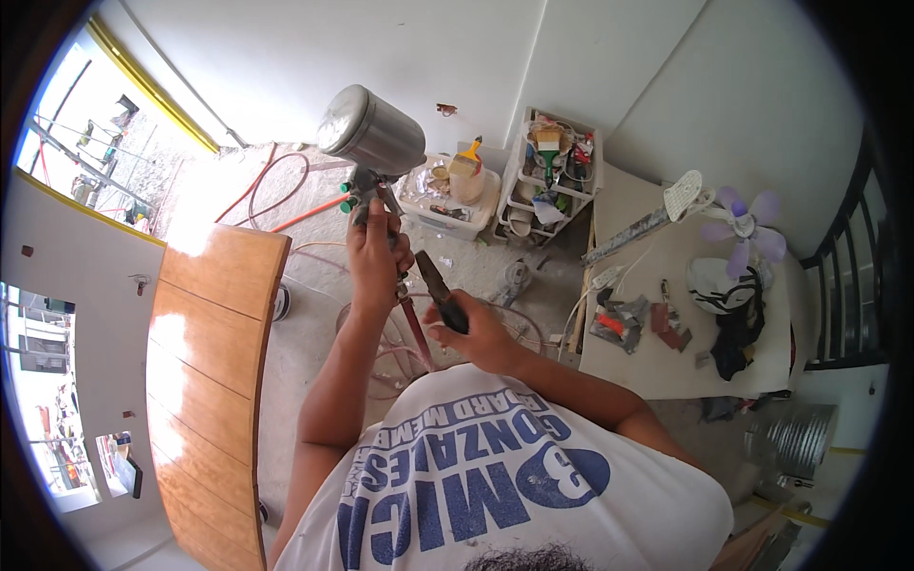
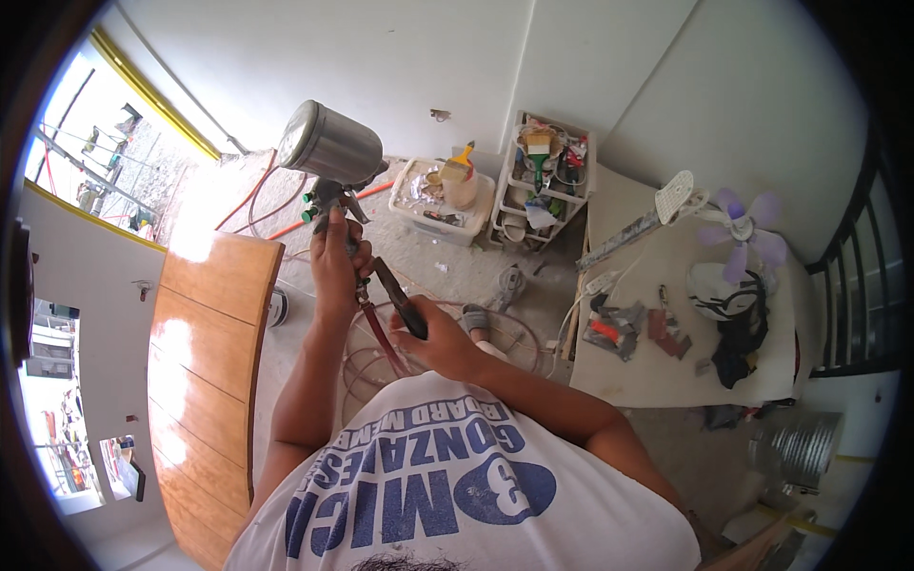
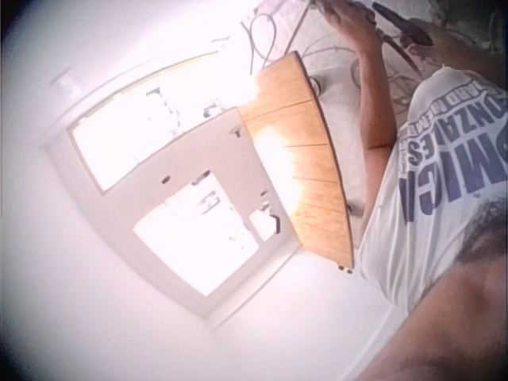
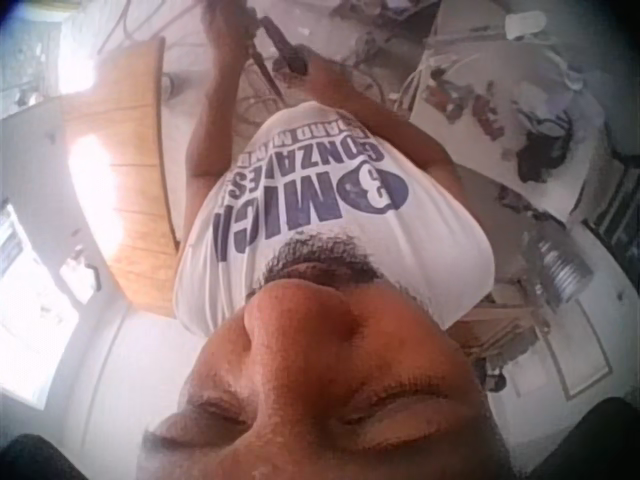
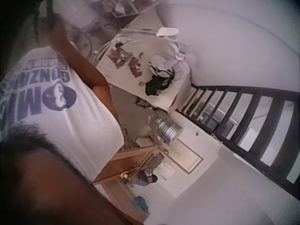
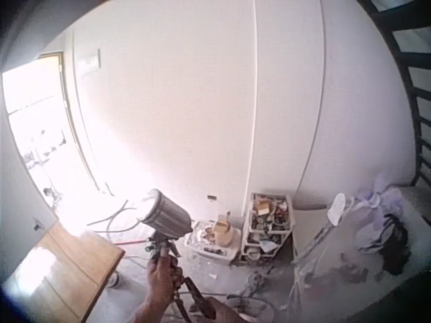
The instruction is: The person retrieves pliers from a bag and uses them to adjust the nozzle of a spray gun. They then connect the spray gun to an air hose and proceed to spray paint a large, curved wooden panel.
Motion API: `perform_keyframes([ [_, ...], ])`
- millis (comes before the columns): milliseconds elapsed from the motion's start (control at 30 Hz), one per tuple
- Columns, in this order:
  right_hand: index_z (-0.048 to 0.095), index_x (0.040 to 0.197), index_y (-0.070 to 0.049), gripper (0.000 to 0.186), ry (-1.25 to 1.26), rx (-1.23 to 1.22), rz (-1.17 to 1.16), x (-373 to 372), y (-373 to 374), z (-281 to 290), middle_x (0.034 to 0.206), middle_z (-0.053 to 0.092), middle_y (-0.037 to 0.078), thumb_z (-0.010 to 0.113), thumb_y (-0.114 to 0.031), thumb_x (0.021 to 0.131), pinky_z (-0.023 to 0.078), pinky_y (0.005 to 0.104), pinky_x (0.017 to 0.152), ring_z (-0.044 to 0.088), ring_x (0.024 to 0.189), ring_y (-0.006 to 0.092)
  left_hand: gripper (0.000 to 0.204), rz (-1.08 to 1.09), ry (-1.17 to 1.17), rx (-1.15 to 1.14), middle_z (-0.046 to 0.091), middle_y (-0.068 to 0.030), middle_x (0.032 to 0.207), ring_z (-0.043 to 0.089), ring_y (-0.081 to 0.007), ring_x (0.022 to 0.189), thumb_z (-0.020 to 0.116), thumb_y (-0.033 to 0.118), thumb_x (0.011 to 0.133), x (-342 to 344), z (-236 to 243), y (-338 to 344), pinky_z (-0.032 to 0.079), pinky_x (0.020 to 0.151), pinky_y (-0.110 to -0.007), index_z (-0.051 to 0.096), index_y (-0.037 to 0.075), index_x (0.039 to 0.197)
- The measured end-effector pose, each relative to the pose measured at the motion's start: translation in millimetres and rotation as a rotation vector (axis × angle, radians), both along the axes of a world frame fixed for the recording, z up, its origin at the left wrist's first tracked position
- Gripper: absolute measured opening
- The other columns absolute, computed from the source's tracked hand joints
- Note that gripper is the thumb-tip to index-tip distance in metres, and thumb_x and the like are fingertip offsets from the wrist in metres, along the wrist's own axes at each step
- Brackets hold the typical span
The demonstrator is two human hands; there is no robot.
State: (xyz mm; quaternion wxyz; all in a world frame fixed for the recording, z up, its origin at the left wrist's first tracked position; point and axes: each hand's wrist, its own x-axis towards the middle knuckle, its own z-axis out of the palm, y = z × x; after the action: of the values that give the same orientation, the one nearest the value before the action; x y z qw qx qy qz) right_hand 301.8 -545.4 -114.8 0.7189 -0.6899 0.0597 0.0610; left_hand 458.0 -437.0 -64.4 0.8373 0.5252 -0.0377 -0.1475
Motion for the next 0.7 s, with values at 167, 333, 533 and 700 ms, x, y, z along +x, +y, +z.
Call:
perform_keyframes([
  [167, 0.048, 0.122, -0.001, 0.036, 0.111, 0.274, -0.006, 0.6, 12.9, 5.8, 0.099, 0.064, 0.006, 0.068, -0.017, 0.096, 0.054, 0.0269, 0.076, 0.068, 0.089, 0.0139, 0.033, 0.009, 0.011, 0.004, 0.044, 0.0002, 0.077, 0.040, -0.0051, 0.049, 0.050, 0.039, 0.106, -2.2, 7.7, -2.3, 0.033, 0.040, -0.022, 0.048, 0.009, 0.093],
  [333, 0.048, 0.120, -0.001, 0.033, 0.080, 0.326, -0.031, -7.0, 12.5, 11.1, 0.097, 0.065, 0.007, 0.066, -0.015, 0.097, 0.053, 0.0268, 0.074, 0.069, 0.086, 0.0147, 0.032, 0.063, -0.035, 0.048, 0.043, 0.0008, 0.075, 0.040, -0.0048, 0.049, 0.051, 0.038, 0.105, -10.9, 23.4, -6.1, 0.033, 0.040, -0.022, 0.047, 0.009, 0.093],
  [533, 0.046, 0.124, -0.002, 0.036, 0.062, 0.372, 0.008, -11.6, 5.6, 14.5, 0.095, 0.066, 0.006, 0.066, -0.017, 0.098, 0.051, 0.0262, 0.071, 0.069, 0.087, 0.0148, 0.029, 0.058, -0.041, 0.079, 0.044, 0.0008, 0.077, 0.042, -0.0048, 0.050, 0.052, 0.036, 0.105, -16.1, 30.0, -9.3, 0.034, 0.041, -0.022, 0.047, 0.009, 0.094],
  [700, 0.045, 0.126, -0.002, 0.041, 0.067, 0.410, 0.001, -17.6, 0.0, 22.1, 0.095, 0.066, 0.006, 0.068, -0.020, 0.097, 0.051, 0.0266, 0.070, 0.069, 0.085, 0.0150, 0.026, 0.097, -0.033, 0.074, 0.046, 0.0001, 0.083, 0.043, -0.0051, 0.052, 0.053, 0.034, 0.105, -22.8, 34.1, -15.6, 0.034, 0.041, -0.022, 0.048, 0.010, 0.099],
])
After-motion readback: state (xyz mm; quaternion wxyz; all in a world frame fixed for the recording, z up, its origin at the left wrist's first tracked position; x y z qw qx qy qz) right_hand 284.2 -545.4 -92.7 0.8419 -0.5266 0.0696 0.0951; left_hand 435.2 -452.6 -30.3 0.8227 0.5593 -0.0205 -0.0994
